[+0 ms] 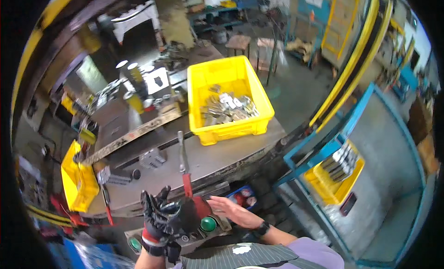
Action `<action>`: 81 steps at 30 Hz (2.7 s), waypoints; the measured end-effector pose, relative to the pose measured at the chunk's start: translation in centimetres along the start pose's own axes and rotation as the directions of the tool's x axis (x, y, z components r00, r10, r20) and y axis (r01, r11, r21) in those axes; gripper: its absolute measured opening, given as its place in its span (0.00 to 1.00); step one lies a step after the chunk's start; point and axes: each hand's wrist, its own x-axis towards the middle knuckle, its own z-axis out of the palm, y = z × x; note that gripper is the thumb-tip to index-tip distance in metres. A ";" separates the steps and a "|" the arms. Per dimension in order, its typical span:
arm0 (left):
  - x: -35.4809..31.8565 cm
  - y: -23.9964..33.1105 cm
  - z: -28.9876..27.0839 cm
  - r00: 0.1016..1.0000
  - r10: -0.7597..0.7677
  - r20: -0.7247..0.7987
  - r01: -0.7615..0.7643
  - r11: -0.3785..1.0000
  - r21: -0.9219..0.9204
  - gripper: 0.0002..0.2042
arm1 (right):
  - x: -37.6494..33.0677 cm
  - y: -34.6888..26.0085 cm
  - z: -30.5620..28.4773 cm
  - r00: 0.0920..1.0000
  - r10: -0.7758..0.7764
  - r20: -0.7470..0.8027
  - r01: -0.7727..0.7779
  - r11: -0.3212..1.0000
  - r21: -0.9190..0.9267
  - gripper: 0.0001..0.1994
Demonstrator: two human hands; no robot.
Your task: The person operates a hydraulic press machine in a workshop. They use a pair of long metal tongs to pick up small metal parts from a yellow bin on the left, place them into the press mold, and then use the tongs to retrieve the processed parts and place them into a yellow bin on the right. This cycle is repeated continuously throughout the video.
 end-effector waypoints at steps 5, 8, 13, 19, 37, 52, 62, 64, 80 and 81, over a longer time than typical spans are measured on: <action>-2.3 3.1 -5.0 0.964 0.248 0.099 -0.240 0.967 -0.090 0.26 | 5.0 0.3 9.5 0.990 0.114 0.084 -0.128 0.974 0.185 0.31; -5.6 6.1 -3.2 0.870 0.477 0.122 -0.458 0.876 -0.154 0.26 | 8.4 0.3 12.6 0.961 0.277 0.003 -0.259 0.896 0.360 0.24; -9.2 6.2 -2.9 0.807 0.553 0.209 -0.496 0.826 -0.269 0.28 | 10.1 4.4 12.0 0.847 0.523 0.095 -0.528 0.806 0.268 0.18; -13.1 5.1 -4.2 0.638 0.766 -0.071 -0.763 0.642 0.069 0.25 | 10.1 2.5 15.5 0.826 0.524 0.208 -0.526 0.849 -0.053 0.21; -4.4 2.0 -6.6 0.578 0.802 0.153 -0.715 0.407 0.568 0.15 | 7.1 -6.2 11.5 0.974 -0.048 -0.223 0.010 0.985 -0.172 0.18; -12.6 12.5 -12.4 0.751 0.567 0.339 -0.183 -0.316 0.931 0.15 | 17.2 12.2 18.8 0.998 -0.023 0.052 0.047 -0.183 -0.982 0.06; -14.8 13.2 -14.2 0.638 0.442 0.631 -0.584 -0.258 0.770 0.17 | 20.7 15.6 18.4 0.884 0.276 -0.377 -0.241 0.961 0.138 0.15; -14.3 12.2 -13.7 0.652 0.453 0.607 -0.628 -0.125 0.768 0.16 | 20.6 15.0 17.9 0.950 0.141 -0.280 -0.139 0.990 0.025 0.16; -14.5 10.1 -7.9 0.582 0.072 0.810 -0.738 -0.372 0.563 0.16 | 22.4 15.7 20.8 0.994 0.021 0.112 0.030 0.900 -0.434 0.23; -14.4 10.0 -7.7 0.592 0.052 0.804 -0.741 -0.356 0.569 0.17 | 22.8 16.2 19.8 0.986 0.156 0.055 -0.156 0.988 0.006 0.22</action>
